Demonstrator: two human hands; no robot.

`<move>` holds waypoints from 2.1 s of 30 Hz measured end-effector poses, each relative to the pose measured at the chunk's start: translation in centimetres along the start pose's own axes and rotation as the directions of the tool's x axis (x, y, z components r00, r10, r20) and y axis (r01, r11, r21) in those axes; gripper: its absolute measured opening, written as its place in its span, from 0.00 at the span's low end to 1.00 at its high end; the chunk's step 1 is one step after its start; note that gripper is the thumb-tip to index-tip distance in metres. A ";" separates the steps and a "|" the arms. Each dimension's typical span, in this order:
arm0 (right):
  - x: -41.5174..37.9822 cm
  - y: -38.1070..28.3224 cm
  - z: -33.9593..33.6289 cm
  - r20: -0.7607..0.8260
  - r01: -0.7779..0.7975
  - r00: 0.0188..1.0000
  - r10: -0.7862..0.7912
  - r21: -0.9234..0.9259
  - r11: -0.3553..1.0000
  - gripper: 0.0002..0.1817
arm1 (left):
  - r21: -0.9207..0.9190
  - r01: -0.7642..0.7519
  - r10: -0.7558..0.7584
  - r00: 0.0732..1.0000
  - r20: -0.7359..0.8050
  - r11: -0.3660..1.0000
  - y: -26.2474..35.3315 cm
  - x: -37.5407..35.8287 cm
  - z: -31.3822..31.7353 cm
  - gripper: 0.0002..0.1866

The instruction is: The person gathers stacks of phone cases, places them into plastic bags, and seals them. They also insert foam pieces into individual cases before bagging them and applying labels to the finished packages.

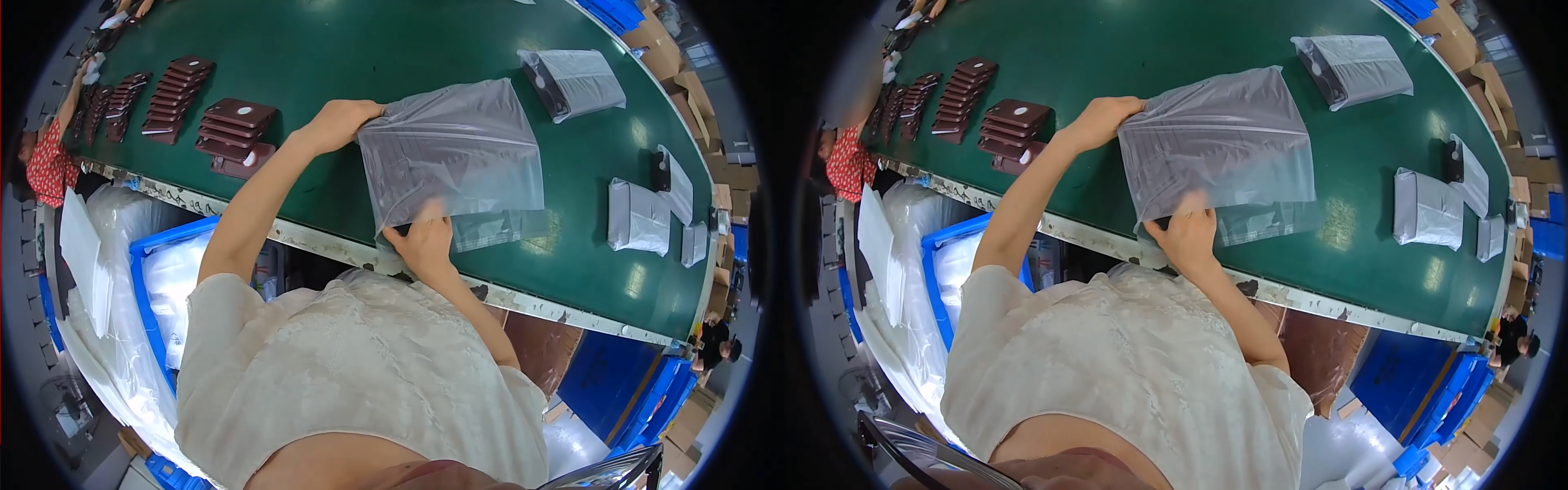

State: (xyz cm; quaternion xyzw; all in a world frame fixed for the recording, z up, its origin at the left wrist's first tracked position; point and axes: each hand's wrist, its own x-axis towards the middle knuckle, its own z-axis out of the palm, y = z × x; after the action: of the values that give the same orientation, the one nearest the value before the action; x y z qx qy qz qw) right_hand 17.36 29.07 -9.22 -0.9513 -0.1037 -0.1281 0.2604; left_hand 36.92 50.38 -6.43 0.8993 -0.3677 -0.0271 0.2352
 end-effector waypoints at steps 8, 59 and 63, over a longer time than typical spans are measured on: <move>1.5 0.7 0.2 0.012 -0.015 1.000 0.017 -0.173 0.985 0.34 | -0.423 0.313 -0.514 0.668 -0.538 0.850 4.2 -3.8 3.7 0.14; 7.5 3.6 2.8 -0.005 0.210 0.977 -0.214 0.201 0.957 0.12 | -0.183 0.303 -0.292 0.953 0.081 0.935 6.1 -14.5 -3.5 0.07; 8.5 6.0 3.0 0.188 0.002 0.980 -0.068 0.329 0.944 0.11 | 0.136 0.082 -0.028 0.932 -0.361 0.987 5.6 -6.8 -4.7 0.13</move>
State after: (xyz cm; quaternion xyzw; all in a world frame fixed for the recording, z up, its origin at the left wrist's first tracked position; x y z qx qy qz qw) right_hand 27.54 26.66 -11.97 -0.9009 -0.1656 -0.0192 0.4006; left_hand 29.41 53.38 -0.62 0.9141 -0.2944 0.1582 0.2296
